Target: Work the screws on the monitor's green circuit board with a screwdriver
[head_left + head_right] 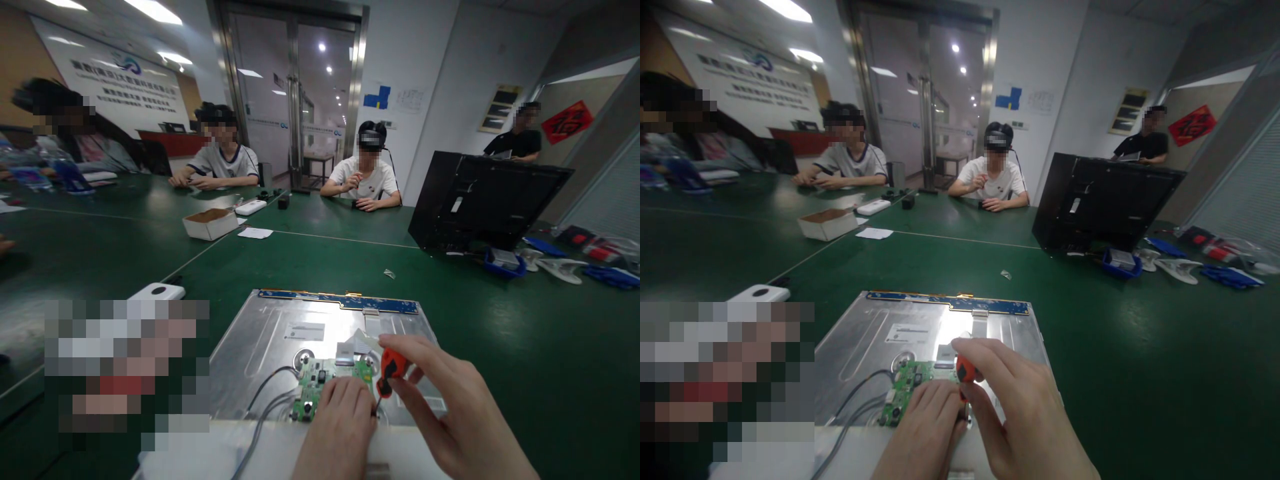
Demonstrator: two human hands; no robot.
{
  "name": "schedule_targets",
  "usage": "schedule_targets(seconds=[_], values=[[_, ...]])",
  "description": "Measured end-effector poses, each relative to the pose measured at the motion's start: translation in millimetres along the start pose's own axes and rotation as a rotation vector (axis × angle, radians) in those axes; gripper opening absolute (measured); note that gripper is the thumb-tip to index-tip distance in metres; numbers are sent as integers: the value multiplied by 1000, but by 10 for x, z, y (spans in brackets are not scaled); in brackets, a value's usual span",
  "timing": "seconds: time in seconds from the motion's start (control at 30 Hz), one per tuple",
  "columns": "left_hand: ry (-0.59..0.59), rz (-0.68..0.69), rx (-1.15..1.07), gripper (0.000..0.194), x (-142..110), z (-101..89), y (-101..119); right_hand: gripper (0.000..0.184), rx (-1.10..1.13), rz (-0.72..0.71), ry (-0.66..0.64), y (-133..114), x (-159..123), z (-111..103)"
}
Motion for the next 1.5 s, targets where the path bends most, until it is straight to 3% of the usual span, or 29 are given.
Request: schedule_targets(seconds=[0.47,0.63,0.83,1.0,1.17,1.33,1.5], values=[[-17,-4,-3,30,-4,0,1,51,-1,-7,-3,-35,12,-7],[-20,-20,10,29,-10,18,-5,43,-32,-33,27,-17,42,-10],[-88,-47,-42,28,9,-54,-17,41,-44,-42,70,-18,33,-24],[-140,-18,-103,29,37,-114,-2,45,-30,38,65,30,-9,-25],[-24,-14,-58,28,9,-64,0,52,36,21,10,8,-3,-14],[-27,-25,-26,31,-14,26,6,54,17,-9,-19,-21,-10,-15],[-52,-20,16,27,32,-50,25,53,27,-15,-18,-34,-2,-18]])
Point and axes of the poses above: each hand's wrist, its own x-axis towards the middle knuckle, its own z-axis out of the palm, y = z × x, the point moved 6 cm from there along x, towards the middle knuckle, and after that the axes turned 10 degrees about x, right-handed, at the moved point
